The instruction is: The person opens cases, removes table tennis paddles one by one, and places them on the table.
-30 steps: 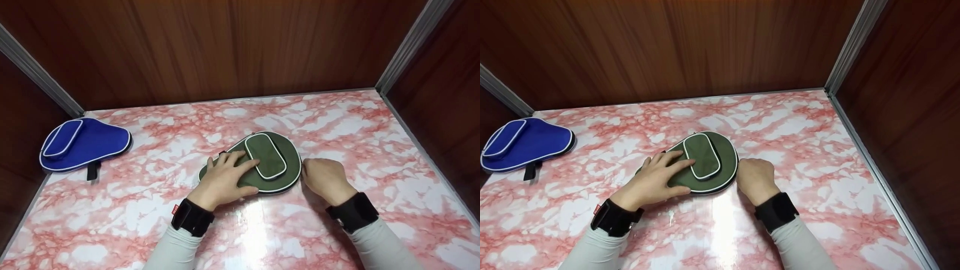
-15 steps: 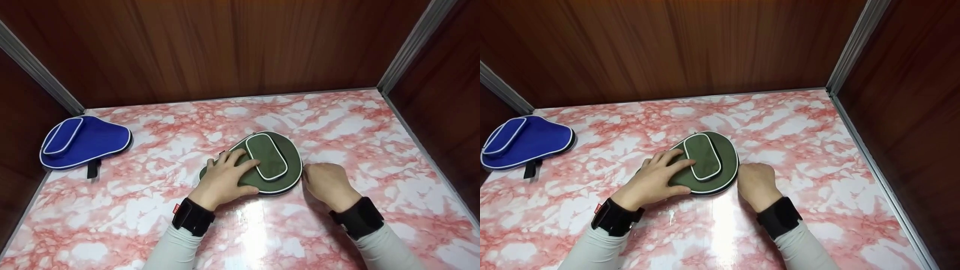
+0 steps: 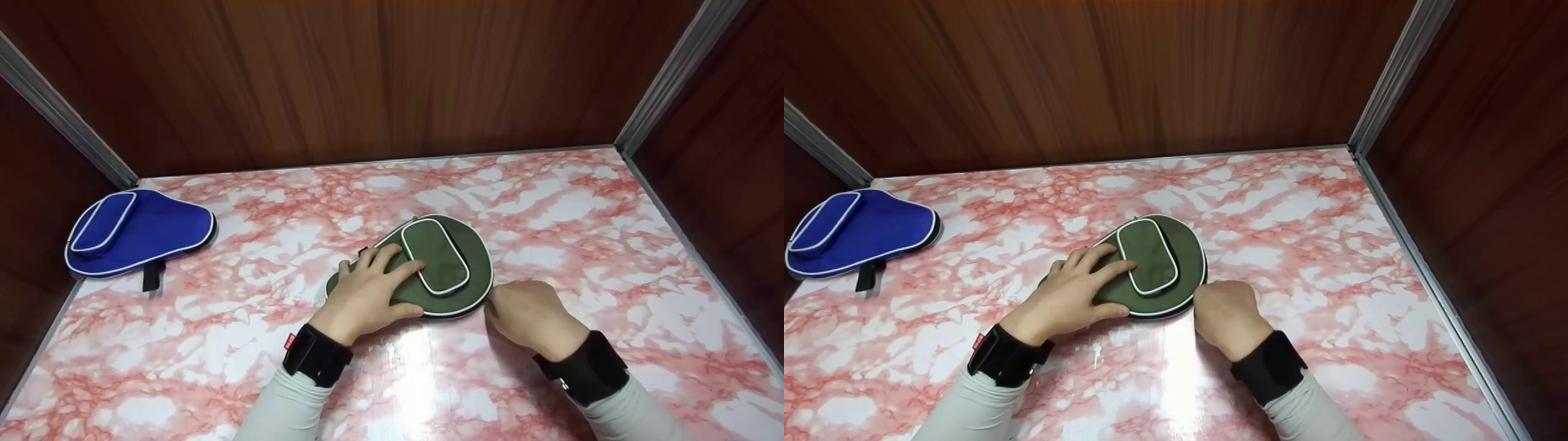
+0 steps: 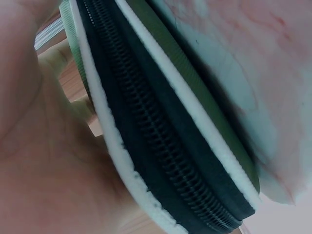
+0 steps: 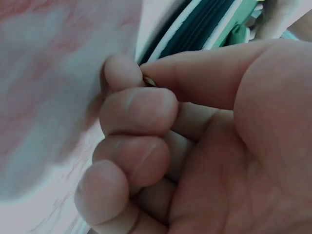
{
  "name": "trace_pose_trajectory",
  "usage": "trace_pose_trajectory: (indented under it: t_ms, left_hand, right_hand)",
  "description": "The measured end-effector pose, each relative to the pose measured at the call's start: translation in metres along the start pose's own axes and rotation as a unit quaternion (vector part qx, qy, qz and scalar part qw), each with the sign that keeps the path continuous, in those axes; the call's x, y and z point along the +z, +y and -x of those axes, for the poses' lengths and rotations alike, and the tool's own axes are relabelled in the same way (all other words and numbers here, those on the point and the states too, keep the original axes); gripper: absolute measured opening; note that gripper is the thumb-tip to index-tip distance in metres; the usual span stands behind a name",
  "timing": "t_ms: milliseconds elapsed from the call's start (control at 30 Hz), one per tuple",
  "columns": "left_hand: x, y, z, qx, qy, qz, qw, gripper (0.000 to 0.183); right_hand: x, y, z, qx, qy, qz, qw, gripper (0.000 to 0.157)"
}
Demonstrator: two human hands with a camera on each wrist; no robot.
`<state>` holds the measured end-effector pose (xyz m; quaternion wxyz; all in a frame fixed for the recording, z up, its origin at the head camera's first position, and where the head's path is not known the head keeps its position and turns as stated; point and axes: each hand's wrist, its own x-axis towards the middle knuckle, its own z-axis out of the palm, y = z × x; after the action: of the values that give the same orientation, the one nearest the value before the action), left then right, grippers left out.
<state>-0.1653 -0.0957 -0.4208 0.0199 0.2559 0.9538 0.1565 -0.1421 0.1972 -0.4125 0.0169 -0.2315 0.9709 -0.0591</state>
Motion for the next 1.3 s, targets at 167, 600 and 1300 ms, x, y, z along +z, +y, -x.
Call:
trace_pose_trajectory:
  t_ms: [167,600,1300]
  left_hand:
    - [0.000,0.000,0.001,0.004,0.008,0.001,1.0000,0.077]
    - [0.007,0.011,0.001,-0.028,0.053,-0.027,0.9979,0.077]
    - [0.000,0.027,0.006,0.034,0.023,0.028,0.9988,0.050]
  right_hand:
    - [0.004,-0.006,0.003,-0.028,0.029,0.000,0.999,0.016]
    - [0.007,-0.015,-0.002,-0.044,0.040,-0.006,0.998,0.019]
    - [0.010,0.015,-0.015,0.086,0.074,0.010,0.993,0.035]
